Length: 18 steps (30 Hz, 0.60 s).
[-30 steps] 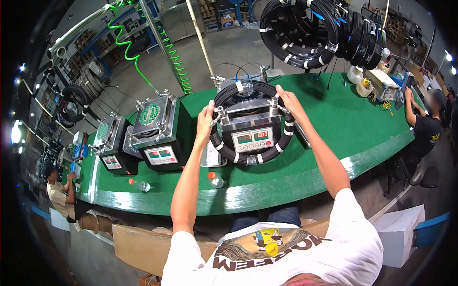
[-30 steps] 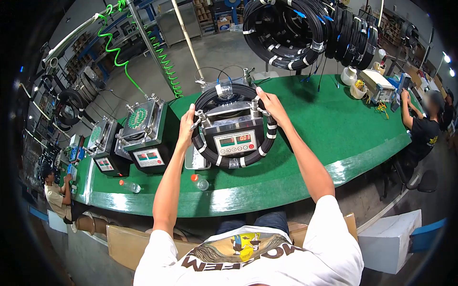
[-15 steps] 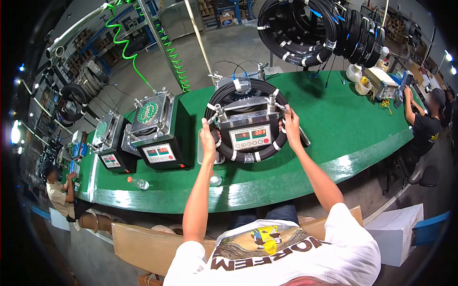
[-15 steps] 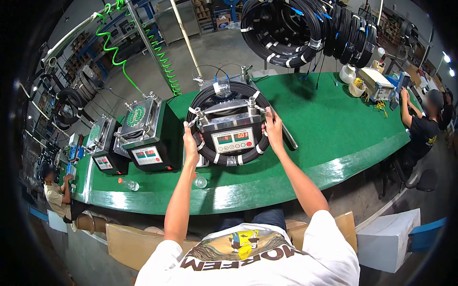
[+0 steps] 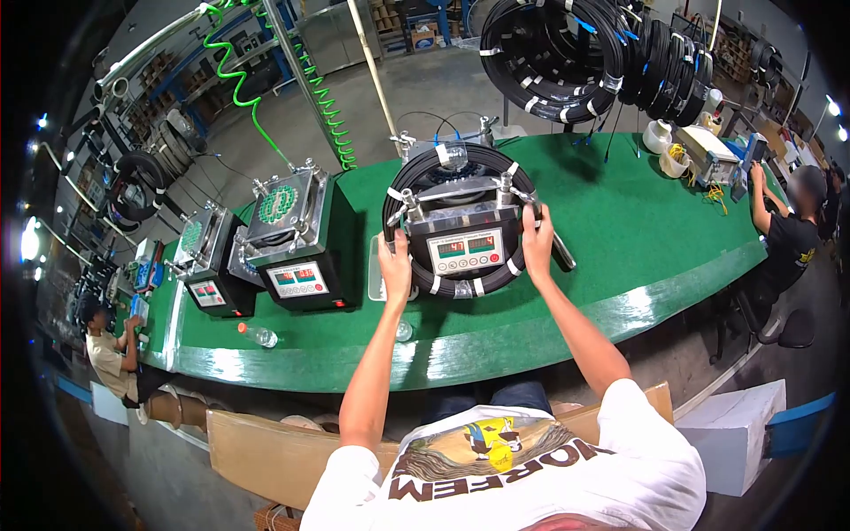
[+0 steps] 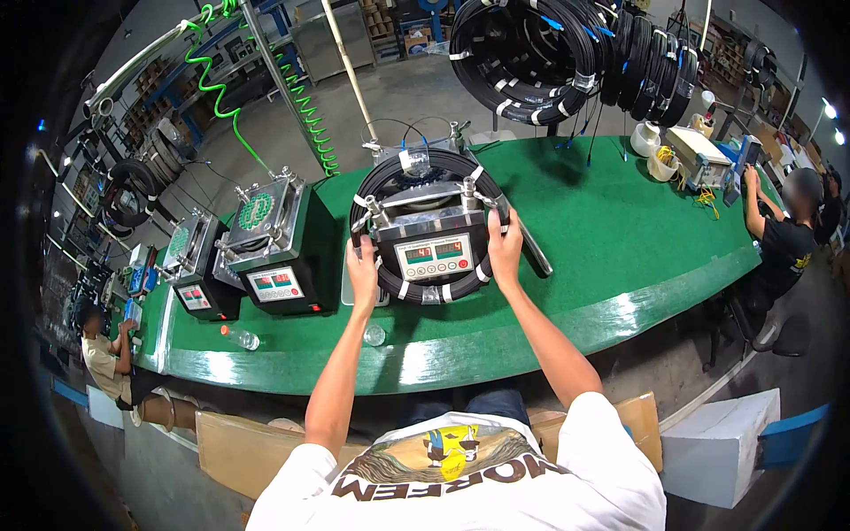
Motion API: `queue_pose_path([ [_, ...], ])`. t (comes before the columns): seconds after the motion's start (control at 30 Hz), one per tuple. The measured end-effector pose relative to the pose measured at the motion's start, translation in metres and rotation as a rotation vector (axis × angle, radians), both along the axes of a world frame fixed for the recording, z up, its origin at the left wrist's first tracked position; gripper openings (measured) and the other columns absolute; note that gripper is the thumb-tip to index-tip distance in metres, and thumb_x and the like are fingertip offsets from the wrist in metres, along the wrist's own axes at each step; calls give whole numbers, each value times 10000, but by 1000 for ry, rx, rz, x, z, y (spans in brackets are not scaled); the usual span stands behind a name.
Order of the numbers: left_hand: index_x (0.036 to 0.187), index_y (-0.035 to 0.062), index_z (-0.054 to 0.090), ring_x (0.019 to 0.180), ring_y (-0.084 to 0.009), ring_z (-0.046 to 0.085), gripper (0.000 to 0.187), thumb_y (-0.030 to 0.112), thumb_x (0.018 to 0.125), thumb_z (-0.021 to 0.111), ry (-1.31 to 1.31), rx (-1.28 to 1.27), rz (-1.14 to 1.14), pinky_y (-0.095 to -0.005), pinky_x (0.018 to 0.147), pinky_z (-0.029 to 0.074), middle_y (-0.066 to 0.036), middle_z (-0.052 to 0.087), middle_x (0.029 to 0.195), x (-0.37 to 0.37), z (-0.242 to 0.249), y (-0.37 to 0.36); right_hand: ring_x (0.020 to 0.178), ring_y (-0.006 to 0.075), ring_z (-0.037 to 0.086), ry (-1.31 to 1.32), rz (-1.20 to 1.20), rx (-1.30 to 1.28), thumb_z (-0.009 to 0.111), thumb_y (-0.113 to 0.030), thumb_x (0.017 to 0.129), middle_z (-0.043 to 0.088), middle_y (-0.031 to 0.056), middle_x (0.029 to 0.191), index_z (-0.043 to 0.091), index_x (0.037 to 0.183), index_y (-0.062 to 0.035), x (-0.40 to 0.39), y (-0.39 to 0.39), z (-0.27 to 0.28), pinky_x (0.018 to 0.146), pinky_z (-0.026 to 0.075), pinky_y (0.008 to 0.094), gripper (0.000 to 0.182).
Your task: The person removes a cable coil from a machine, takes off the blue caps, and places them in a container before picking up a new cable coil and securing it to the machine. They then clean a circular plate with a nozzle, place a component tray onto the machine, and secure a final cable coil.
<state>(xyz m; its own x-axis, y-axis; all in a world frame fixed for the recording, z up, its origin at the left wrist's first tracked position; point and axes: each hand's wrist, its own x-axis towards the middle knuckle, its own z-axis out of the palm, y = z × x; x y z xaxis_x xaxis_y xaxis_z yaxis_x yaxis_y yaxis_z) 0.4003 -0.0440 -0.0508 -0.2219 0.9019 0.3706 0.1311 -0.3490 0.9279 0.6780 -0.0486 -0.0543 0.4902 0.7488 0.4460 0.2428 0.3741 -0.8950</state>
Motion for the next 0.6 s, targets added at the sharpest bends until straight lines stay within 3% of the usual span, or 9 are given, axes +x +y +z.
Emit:
queue_pose_path([
  [0.07,1390,-66,481,1114,-234,588,580,387,1047,604,5,-34,45,-368,1004,436,-166,627,1221,0,-17,4,931,244,635,25,-4,18,599,-289,1038,664,177,1101,470,1426,29,-12,-17,-16,832,503,384,518],
  [0.17,1387,-92,485,1042,-247,610,605,373,1032,638,86,-77,223,-377,965,458,-215,667,1154,6,-24,6,1021,300,648,42,-72,-21,589,-180,1028,646,221,1197,311,1534,17,-34,-40,-35,905,497,404,610],
  [0.23,1366,-99,504,1003,-260,623,599,371,1025,651,83,-91,275,-382,940,471,-234,689,1121,22,14,-16,1078,321,636,42,-134,13,585,-166,1025,631,229,1237,313,1536,14,-45,-41,-38,950,479,419,606],
  [0.3,1350,-104,518,935,-245,625,591,371,1024,653,39,-47,331,-380,893,485,-220,703,1061,28,7,-10,1188,355,601,131,-116,-39,603,-172,1019,596,247,1305,322,1529,9,-47,-41,-38,1019,439,442,610],
  [0.4,1253,-91,571,841,-210,600,503,355,1032,643,7,13,358,-372,812,487,-159,679,939,30,-2,-5,1106,345,636,5,-158,3,626,-209,1016,629,239,1233,358,1488,10,-40,-39,-37,971,464,446,585],
  [0.43,1222,-82,582,824,-205,591,477,355,1037,633,-3,6,329,-373,796,483,-147,666,909,29,3,-8,1002,327,665,58,-115,-63,641,-258,1016,669,219,1104,402,1423,9,-36,-43,-25,902,490,455,542],
  [0.53,1100,-52,594,744,-209,528,425,370,1068,565,8,-127,247,-390,722,449,-124,588,790,19,29,-12,774,240,589,34,-26,-40,575,-369,1050,636,126,876,544,1252,14,-8,-24,-10,724,479,399,435],
  [0.57,1022,-47,580,681,-207,453,445,385,1090,498,62,78,282,-399,666,408,-115,505,708,7,4,15,711,187,523,67,-31,-44,551,-409,1056,585,104,820,589,1186,15,-4,-21,0,680,445,353,445],
  [0.6,937,-61,551,677,-215,429,515,418,1098,452,125,3,277,-405,671,398,-129,473,673,2,18,18,690,158,505,79,-8,-3,551,-418,1055,557,92,779,605,1158,22,1,-9,2,672,433,335,455],
])
